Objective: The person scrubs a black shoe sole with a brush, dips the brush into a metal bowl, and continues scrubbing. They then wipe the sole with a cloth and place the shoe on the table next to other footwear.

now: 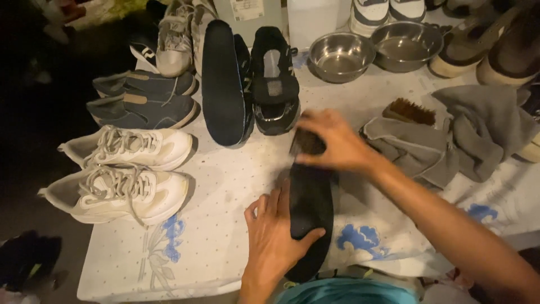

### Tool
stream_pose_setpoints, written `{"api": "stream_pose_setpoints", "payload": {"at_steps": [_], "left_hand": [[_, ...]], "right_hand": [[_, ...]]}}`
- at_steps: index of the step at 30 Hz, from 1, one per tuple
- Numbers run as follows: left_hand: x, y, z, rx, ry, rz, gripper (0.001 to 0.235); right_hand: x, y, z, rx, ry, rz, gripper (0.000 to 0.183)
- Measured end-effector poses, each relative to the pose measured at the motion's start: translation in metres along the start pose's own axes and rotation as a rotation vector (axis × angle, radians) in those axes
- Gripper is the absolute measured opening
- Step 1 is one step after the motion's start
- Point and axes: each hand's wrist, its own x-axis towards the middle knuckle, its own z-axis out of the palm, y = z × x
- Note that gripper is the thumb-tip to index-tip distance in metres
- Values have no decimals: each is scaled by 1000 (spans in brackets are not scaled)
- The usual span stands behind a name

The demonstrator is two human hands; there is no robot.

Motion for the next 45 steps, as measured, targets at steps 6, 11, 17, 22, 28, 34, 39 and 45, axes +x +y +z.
{"api": "stream_pose_setpoints", "payload": {"at_steps": [6, 11, 17, 22, 28, 34, 39, 45], "left_hand": [[1, 3, -4, -9, -58, -26, 113], [-3, 5, -6, -29, -98, -52, 111], [-1, 6, -2, -47, -78, -50, 111], [2, 16, -2, -9, -102, -27, 111], [1, 27, -16, -115, -65, -81, 117], [4, 32, -23, -207, -84, -117, 114], [6, 45, -29, -262, -133, -106, 108], [6, 46, -25, -180, -114, -36, 110]], "right_hand": [[-6, -12, 1, 68, 46, -111, 72], [-4, 23, 5, -72, 216, -109, 74], [-6, 26, -26, -183, 215, -119, 78], [-19, 32, -47, -51, 132, -50, 69], [-24, 33, -47, 7, 122, -150, 75], [-23, 33, -34, 17, 88, -474, 59], [-41, 19, -39, 56, -15, -463, 56], [-43, 42, -28, -65, 157, -580, 88]]}}
